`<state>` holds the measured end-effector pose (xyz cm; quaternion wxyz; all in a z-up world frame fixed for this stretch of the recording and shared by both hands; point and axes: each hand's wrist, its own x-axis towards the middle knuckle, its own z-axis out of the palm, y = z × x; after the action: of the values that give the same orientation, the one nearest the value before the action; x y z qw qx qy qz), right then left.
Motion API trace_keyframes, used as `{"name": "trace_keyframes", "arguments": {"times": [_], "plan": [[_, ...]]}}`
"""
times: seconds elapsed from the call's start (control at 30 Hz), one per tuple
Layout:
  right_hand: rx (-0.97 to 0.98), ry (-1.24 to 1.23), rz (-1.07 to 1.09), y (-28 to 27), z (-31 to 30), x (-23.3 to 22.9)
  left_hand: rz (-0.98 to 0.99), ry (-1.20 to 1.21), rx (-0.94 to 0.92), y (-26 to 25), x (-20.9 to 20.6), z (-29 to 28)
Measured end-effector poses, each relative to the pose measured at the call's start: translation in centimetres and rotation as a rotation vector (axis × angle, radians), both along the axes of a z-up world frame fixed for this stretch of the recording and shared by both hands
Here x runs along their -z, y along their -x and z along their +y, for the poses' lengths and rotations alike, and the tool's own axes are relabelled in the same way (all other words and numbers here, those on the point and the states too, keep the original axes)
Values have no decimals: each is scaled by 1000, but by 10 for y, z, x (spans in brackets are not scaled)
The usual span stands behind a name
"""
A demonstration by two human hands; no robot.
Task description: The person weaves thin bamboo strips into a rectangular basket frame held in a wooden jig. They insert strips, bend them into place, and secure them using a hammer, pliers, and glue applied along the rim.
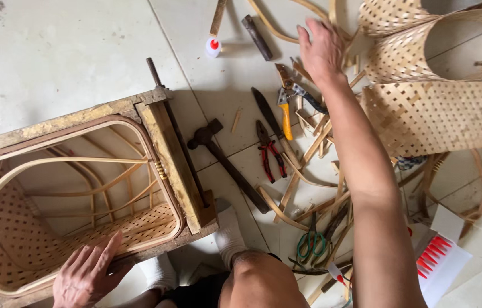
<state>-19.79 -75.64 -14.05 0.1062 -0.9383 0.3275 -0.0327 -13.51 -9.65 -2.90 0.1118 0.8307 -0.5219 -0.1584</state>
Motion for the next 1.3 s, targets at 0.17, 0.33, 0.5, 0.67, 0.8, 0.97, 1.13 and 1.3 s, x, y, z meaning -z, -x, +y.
{"name": "trace_keyframes", "arguments": {"times": [0.17,0.33,0.5,0.67,0.8,0.97,1.13,1.3], "plan": [[-296,100,-322,-80,-8,65,67,24,-2,-6,-9,-8],[-307,105,-30,-133,-7,92,68,62,-2,-15,-19,-10],[-511,208,-54,-99,-20,44,117,216,-108,-19,-30,-1],[-814,119,-421,-61,80,-134,-201,435,-612,-28,-26,54],[-947,-300,-333,-84,202,-241,-351,307,-884,-51,-26,103],[-1277,-777,-280,-183,373,-247,-29,182,-1276,-56,2,123],[-1288,-896,-179,-247,515,-191,-115,343,-1288,-54,19,127],[-1390,-1206,-359,-244,551,-138,-59,331,-1325,-57,7,121]]}}
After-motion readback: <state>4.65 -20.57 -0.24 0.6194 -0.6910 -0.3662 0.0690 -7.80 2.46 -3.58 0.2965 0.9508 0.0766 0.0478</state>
